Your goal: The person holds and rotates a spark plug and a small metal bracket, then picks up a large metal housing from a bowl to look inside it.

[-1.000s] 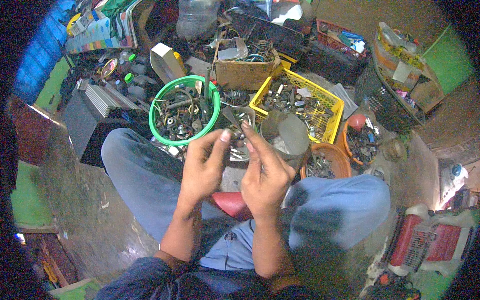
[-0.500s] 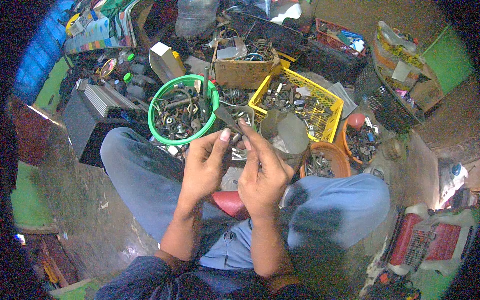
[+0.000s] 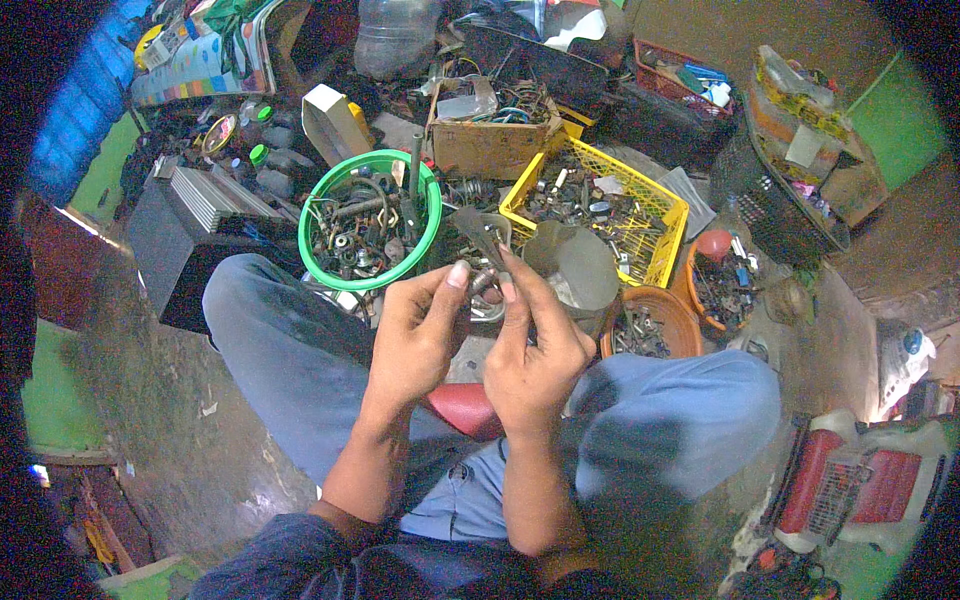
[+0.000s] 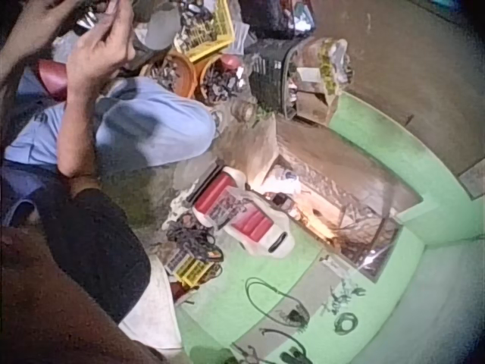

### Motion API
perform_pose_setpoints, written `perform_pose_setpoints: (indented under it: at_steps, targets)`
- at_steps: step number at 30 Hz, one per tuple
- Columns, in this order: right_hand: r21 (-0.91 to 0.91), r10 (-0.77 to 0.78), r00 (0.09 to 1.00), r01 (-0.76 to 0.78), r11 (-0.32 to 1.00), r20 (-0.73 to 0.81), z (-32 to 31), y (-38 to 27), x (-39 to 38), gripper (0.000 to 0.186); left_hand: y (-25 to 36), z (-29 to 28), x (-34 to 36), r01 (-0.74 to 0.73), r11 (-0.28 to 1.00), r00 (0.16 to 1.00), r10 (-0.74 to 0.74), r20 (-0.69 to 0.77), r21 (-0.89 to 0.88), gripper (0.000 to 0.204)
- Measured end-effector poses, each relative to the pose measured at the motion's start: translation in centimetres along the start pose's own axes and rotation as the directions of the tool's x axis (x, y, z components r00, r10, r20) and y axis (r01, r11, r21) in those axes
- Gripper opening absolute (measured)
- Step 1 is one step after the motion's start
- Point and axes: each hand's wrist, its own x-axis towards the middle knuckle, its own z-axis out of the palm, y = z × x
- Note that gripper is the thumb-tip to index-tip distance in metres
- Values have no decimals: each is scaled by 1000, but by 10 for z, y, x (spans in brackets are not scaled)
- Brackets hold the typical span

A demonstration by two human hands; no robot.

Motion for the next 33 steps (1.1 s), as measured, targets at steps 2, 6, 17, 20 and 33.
perform_pose_setpoints:
  at_steps: [2, 6, 17, 20, 33]
  targets:
    - [-40, -45, 999, 46, 998, 11, -2, 0, 1, 25, 1, 1, 2, 13, 1000, 1000, -14, -15, -20, 40]
    - [-107, -85, 996, 89, 990, 40, -3, -1, 3, 26, 2, 0, 1, -51, 996, 998, 52, -22, 67, 39]
    - [-106, -56, 998, 59, 993, 32, -2, -3, 2, 22, 3, -1, 5, -29, 998, 998, 33, -58, 63, 38]
    - [-101, -43, 999, 46, 994, 29, -3, -4, 1, 21, -11, 0, 5, -78, 997, 996, 79, -49, 24, 39]
    - [321, 224, 974, -226, 920, 44, -15, 7, 20, 21, -1, -16, 15, -81, 996, 996, 80, -42, -42, 21]
